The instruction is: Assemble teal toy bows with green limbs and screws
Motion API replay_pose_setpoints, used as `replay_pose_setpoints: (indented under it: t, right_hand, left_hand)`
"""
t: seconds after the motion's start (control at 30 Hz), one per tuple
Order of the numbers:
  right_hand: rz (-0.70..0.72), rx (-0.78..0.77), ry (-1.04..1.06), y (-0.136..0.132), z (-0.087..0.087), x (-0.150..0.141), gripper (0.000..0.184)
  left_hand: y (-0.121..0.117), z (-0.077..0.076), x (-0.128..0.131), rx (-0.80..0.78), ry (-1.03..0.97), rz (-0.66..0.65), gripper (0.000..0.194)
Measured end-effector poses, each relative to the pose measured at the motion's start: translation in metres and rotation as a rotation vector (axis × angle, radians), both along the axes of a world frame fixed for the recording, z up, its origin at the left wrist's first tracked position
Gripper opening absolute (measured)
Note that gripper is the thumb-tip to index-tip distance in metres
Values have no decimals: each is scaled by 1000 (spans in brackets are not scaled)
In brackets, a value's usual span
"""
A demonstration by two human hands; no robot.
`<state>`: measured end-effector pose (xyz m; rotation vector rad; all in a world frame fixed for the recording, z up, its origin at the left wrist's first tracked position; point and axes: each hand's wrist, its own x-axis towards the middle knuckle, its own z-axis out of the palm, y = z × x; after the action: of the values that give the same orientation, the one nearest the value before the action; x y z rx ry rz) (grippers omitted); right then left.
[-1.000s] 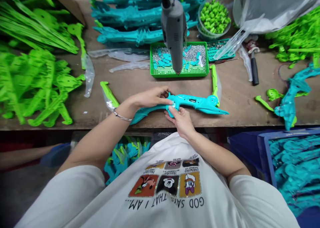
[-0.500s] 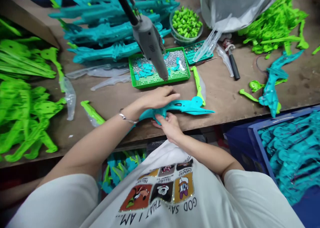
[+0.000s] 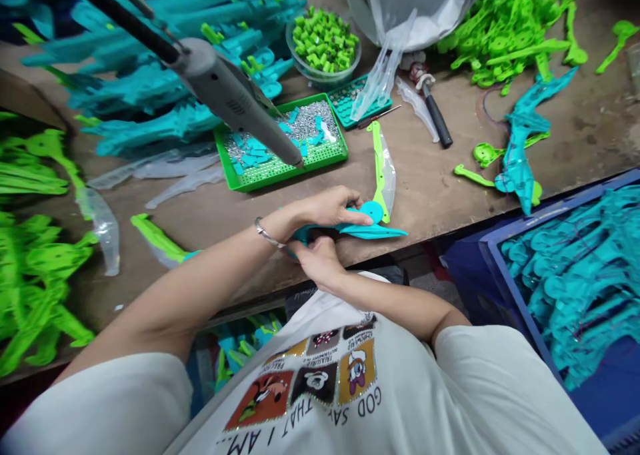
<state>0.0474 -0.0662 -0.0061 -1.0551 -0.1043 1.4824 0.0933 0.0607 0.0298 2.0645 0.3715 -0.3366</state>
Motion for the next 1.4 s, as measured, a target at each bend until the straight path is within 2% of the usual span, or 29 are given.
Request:
replay_pose_setpoints:
  t: [0.1, 0.2, 0.3, 0.4, 0.6, 0.9, 0.97, 1.07, 1.17, 1.3, 1.4]
  right_hand:
    - [-9, 42, 124, -15, 4, 18, 44]
    - [-87, -21, 188, -46, 10, 54, 40]
    - [-242, -17, 83, -77, 17, 88, 37]
    - [-282, -39, -36, -95, 22, 102, 42]
    - [-266, -79, -102, -95, 24, 89, 54]
    - [-246, -110, -164, -95, 22, 86, 45]
    - [-199, -113, -204, -96, 22, 93, 43]
    - [-50, -48, -183, -93, 24, 115, 41]
    - [51, 49, -219, -82, 28, 142, 55]
    - [174, 126, -456, -65, 31, 164, 99]
    - [273, 238, -669, -57, 32, 172, 122]
  left_hand:
    - [2, 9, -6, 64, -12, -12, 60]
    - [7, 22, -18, 123, -45, -35, 53]
    - [10, 34, -33, 182, -58, -59, 50]
    - [9, 43, -46, 242, -29, -69, 47]
    - [3, 50, -60, 362, 41, -57, 47]
    - [-8, 41, -67, 569, 102, -58, 61]
    - [-9, 40, -65, 596, 137, -62, 64]
    - [-8, 37, -63, 609, 172, -75, 65]
    - [-7, 33, -62, 604, 165, -89, 63]
    - [-7, 32, -62, 605, 154, -109, 65]
    - [-9, 33, -61, 584, 154, -132, 65]
